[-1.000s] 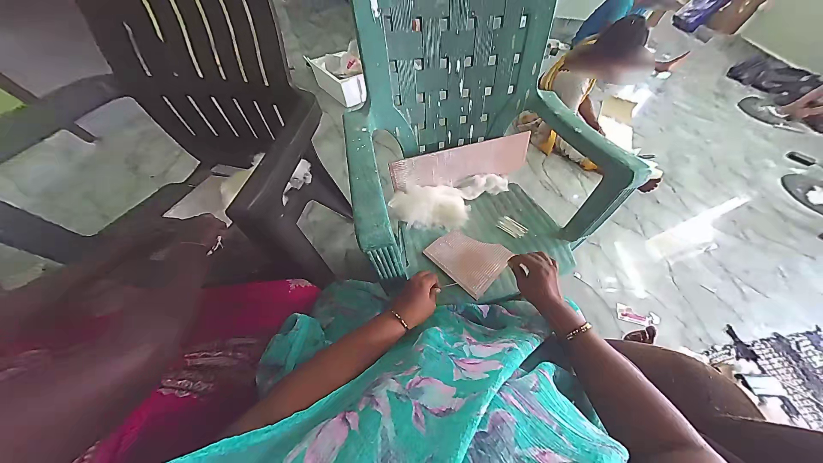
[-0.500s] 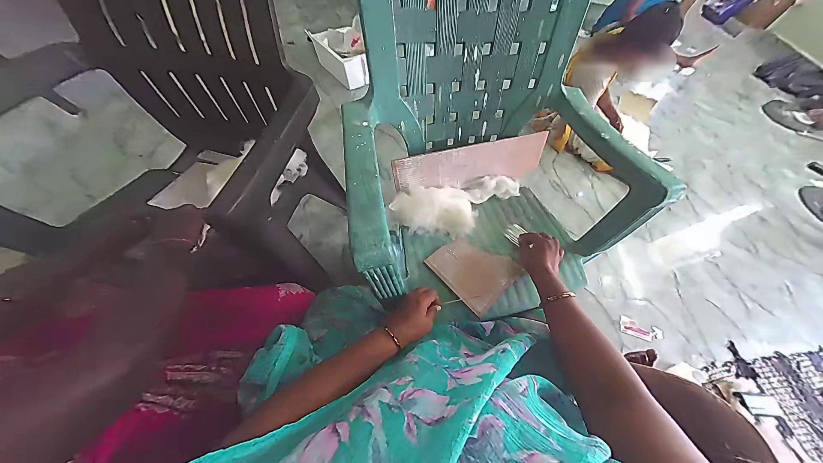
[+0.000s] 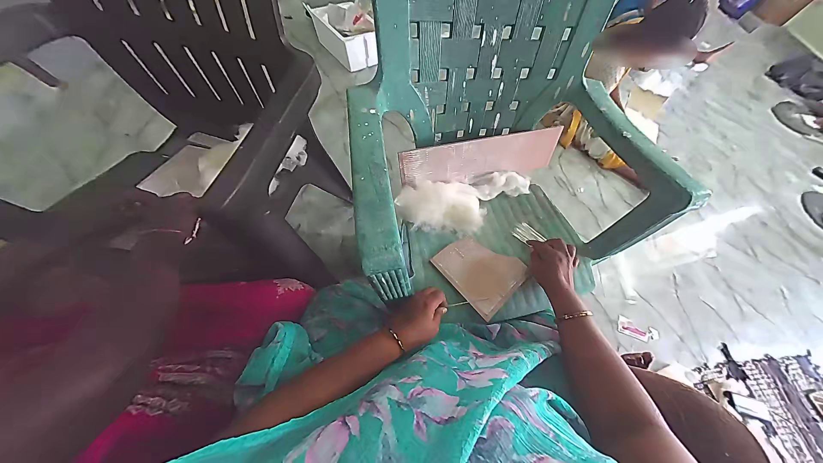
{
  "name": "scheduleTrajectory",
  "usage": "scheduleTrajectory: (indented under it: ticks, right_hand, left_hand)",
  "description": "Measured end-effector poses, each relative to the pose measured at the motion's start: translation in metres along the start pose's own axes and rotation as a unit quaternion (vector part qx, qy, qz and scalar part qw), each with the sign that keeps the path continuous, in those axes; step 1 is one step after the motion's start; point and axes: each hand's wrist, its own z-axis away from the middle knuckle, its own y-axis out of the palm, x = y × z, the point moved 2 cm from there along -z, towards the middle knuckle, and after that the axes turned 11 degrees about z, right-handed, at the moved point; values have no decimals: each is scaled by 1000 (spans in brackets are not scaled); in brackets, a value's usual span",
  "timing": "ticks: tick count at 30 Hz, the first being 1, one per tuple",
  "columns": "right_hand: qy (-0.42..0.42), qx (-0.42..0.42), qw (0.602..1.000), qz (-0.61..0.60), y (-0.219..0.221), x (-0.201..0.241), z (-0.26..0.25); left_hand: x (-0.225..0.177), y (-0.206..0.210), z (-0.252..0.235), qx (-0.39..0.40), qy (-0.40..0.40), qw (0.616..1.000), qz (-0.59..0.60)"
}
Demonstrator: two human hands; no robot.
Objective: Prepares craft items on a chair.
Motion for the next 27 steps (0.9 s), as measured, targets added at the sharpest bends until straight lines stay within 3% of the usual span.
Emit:
scheduleTrajectory:
  ticks: [11,14,20,27]
  right_hand:
    - [-12,-1,999,31,-6,19,-4]
    - [-72,-30,997,0,-14,46,-16]
    - [-293,-66,952,-64,4,124,-47]
    - [-358,-55,930,-64,28,185,-62]
  left_hand:
    - [2,-1,-1,13,4,1000,5]
    - [2,-1,-2,19,15,1000,-3]
    - [-1,-3,-2,39,2,999,-5]
    - [-2,-4,-3,54,-4,999,1]
